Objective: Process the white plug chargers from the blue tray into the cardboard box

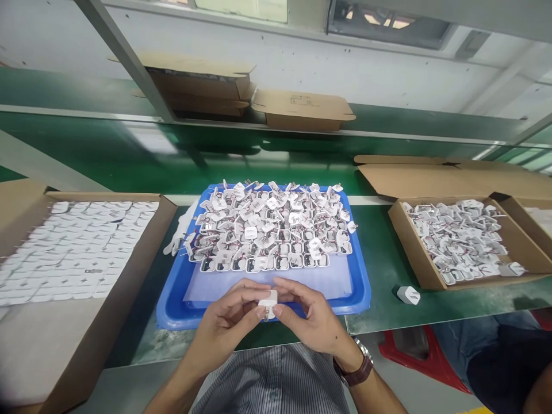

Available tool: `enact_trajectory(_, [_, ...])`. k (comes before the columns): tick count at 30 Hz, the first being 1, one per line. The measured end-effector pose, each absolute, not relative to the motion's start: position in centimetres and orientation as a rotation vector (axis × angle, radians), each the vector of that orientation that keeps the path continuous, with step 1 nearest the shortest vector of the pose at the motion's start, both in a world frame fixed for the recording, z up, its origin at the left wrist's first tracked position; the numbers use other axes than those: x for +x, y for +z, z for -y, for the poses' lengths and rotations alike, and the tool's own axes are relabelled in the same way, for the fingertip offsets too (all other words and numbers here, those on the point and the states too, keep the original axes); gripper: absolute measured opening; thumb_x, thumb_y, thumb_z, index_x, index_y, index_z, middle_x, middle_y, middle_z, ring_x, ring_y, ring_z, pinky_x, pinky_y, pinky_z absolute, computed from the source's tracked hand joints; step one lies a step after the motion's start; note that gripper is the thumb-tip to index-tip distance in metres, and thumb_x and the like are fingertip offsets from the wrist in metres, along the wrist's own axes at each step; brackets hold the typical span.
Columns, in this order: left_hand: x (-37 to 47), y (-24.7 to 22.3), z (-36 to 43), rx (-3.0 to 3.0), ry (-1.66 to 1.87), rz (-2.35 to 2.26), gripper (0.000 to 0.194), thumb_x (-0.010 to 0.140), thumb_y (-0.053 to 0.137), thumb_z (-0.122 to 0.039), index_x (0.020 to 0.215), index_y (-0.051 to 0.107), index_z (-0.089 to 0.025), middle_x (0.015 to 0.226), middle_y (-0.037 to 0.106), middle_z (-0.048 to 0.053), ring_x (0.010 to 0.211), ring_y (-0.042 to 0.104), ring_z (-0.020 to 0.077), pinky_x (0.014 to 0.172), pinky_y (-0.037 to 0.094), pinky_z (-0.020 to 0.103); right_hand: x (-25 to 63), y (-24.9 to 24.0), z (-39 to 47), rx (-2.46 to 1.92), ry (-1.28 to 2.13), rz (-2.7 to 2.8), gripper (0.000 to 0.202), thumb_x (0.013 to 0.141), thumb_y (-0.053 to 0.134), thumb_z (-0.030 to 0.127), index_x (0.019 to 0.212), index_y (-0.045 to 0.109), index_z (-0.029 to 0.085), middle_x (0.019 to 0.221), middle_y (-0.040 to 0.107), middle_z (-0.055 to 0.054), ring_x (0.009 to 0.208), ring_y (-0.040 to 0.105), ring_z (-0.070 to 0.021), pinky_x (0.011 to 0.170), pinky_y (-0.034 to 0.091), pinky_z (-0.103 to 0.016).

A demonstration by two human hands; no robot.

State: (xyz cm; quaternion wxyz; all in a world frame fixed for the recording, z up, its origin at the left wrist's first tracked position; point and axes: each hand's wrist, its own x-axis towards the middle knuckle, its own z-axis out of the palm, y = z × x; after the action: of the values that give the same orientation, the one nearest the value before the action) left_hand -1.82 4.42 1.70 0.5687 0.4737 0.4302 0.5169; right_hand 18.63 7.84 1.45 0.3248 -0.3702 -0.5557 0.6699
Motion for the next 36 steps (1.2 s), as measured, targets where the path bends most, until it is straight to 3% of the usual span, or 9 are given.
enact_trajectory(9, [-1.7, 2.2, -4.5, 1.116, 1.245, -1.022, 0.019, 0.096, 0.073, -0.027, 0.112, 0.082, -0.025, 0.119, 0.07, 0.011, 0.107, 0.071, 0.0242, 0.087, 0.062, 0.033, 18.5, 1.5, -7.3, -0.89, 1.563, 1.595, 0.051, 0.096, 0.074, 0.032, 0.145, 0.061, 0.039, 0.143, 0.068, -0.005, 0.13, 0.066, -0.0237, 0.113, 0.055, -0.046])
enact_trajectory(14, [-1.5, 2.5, -4.0, 1.131, 1.249, -0.992, 0.025, 0.098, 0.071, -0.023, 0.12, 0.079, -0.028, 0.119, 0.07, 0.01, 0.107, 0.072, 0.0235, 0.09, 0.062, 0.033, 18.3, 1.8, -6.9, -0.926, 1.599, 1.508, 0.037, 0.099, 0.07, 0.031, 0.136, 0.068, 0.036, 0.136, 0.071, -0.005, 0.123, 0.07, -0.0219, 0.11, 0.058, -0.042])
enact_trajectory(21, [-2.0, 2.0, -3.4, 1.271, 1.195, -0.997, 0.03, 0.1, 0.066, -0.023, 0.127, 0.077, -0.03, 0.126, 0.067, 0.012, 0.11, 0.071, 0.0247, 0.087, 0.063, 0.034, 18.0, 2.2, -6.7, -0.956, 1.544, 1.51, 0.032, 0.096, 0.073, 0.032, 0.128, 0.073, 0.031, 0.118, 0.073, -0.006, 0.114, 0.072, -0.0216, 0.107, 0.06, -0.042])
enact_trajectory(25, [-2.1, 1.8, -3.5, 1.303, 1.195, -1.012, 0.027, 0.1, 0.067, -0.025, 0.124, 0.079, -0.027, 0.121, 0.068, 0.013, 0.107, 0.072, 0.0246, 0.089, 0.063, 0.036, 18.2, 2.1, -6.9, -0.926, 1.558, 1.536, 0.031, 0.096, 0.073, 0.034, 0.127, 0.073, 0.03, 0.119, 0.074, -0.006, 0.113, 0.073, -0.021, 0.105, 0.061, -0.04])
enact_trajectory(36, [-2.1, 0.4, -4.0, 1.395, 1.228, -1.011, 0.026, 0.098, 0.069, -0.019, 0.118, 0.079, -0.03, 0.116, 0.068, 0.009, 0.106, 0.072, 0.0226, 0.091, 0.062, 0.037, 18.5, 1.4, -7.7, -0.929, 1.557, 1.648, 0.022, 0.1, 0.068, 0.031, 0.121, 0.075, 0.03, 0.12, 0.073, -0.006, 0.109, 0.072, -0.0207, 0.098, 0.06, -0.039])
